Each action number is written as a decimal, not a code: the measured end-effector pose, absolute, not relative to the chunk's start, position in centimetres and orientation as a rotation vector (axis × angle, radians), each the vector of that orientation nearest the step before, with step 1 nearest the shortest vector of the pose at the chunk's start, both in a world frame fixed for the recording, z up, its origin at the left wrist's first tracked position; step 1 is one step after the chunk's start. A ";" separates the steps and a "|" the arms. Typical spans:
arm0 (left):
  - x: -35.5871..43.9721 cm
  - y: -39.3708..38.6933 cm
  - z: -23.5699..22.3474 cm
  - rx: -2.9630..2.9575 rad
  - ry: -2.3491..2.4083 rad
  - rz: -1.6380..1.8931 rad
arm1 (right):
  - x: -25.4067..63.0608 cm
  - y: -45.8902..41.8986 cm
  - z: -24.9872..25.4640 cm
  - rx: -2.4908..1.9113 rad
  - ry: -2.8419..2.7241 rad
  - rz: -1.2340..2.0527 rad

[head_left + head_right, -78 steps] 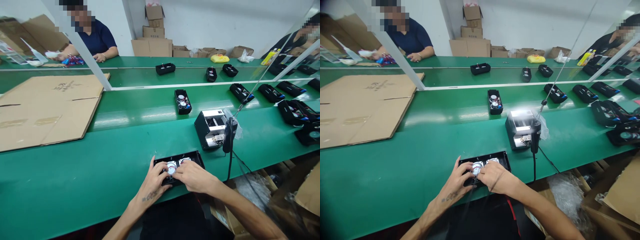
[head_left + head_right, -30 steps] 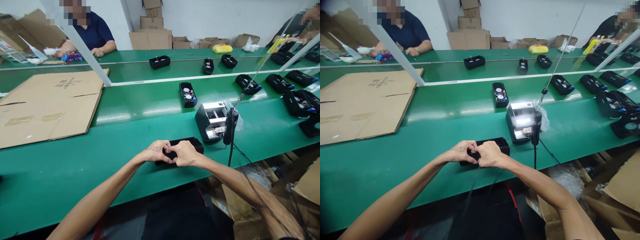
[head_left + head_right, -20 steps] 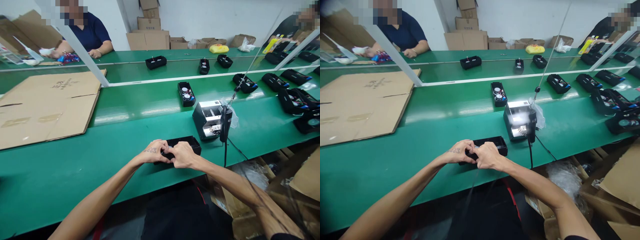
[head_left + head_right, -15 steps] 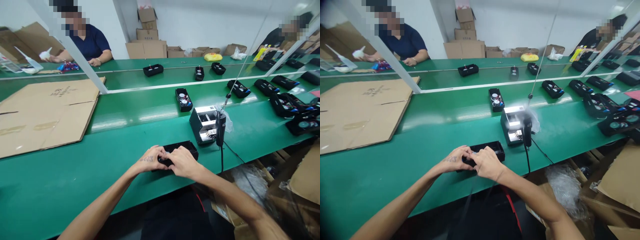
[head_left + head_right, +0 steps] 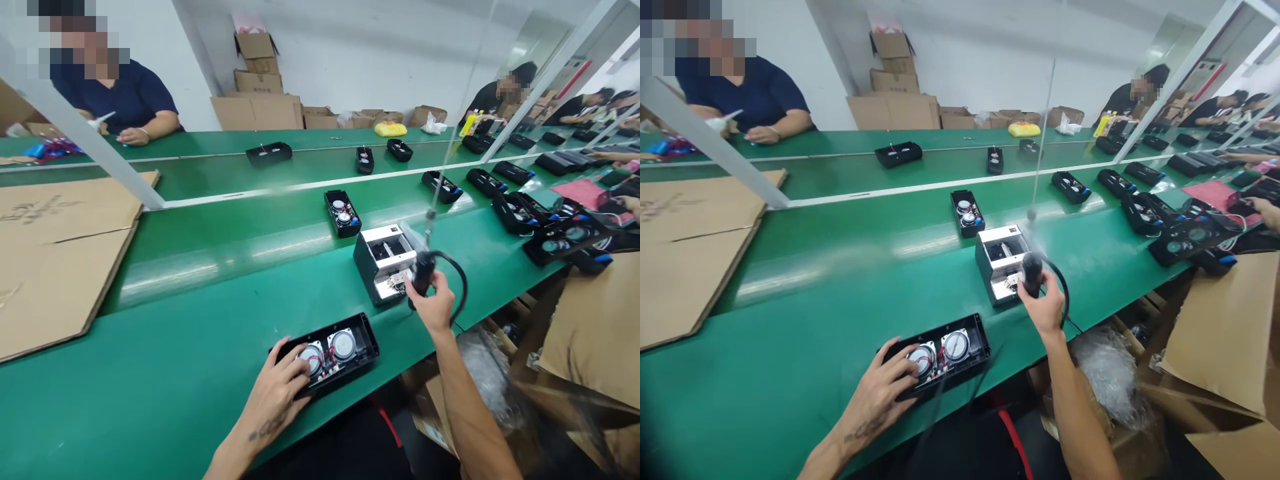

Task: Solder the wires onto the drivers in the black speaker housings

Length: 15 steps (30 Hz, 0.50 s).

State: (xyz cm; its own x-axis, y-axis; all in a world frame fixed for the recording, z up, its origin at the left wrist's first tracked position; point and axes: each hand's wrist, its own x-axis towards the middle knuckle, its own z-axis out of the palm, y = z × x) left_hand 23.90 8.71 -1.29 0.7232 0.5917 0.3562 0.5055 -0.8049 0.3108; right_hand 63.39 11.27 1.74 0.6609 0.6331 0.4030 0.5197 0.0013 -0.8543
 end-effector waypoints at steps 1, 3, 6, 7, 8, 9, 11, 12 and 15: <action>23.9 8.8 -1.2 2.733 0.879 0.676 | 63.0 10.7 1.6 -1.563 -0.894 0.188; 24.2 8.7 -1.3 2.726 0.891 0.700 | 61.9 9.5 1.4 -1.423 -0.855 0.374; 25.1 8.1 -1.9 2.699 0.943 0.790 | 60.9 8.8 1.8 -1.323 -0.890 0.566; 25.5 7.9 -2.1 2.683 0.972 0.818 | 60.9 9.0 2.3 -1.296 -0.875 0.569; 25.9 7.8 -2.3 2.665 1.001 0.842 | 61.0 9.3 3.0 -1.267 -0.851 0.546; 26.3 7.7 -2.5 2.648 1.025 0.863 | 61.2 9.8 3.8 -1.235 -0.822 0.508; 26.9 7.6 -2.5 2.641 1.046 0.891 | 61.6 11.2 5.6 -1.154 -0.759 0.385; 27.1 7.7 -2.4 2.647 1.047 0.895 | 61.7 12.0 6.4 -1.118 -0.747 0.321; 27.4 7.9 -1.9 2.648 1.055 0.902 | 61.5 14.4 7.9 -1.086 -0.799 0.224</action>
State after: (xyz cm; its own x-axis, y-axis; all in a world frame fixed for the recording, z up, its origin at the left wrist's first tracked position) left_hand 27.43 7.92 -1.94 0.5713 0.6670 0.4782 0.5758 -0.7410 0.3456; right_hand 61.48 14.44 7.91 0.7062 0.5310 0.4683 0.2098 0.4748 -0.8547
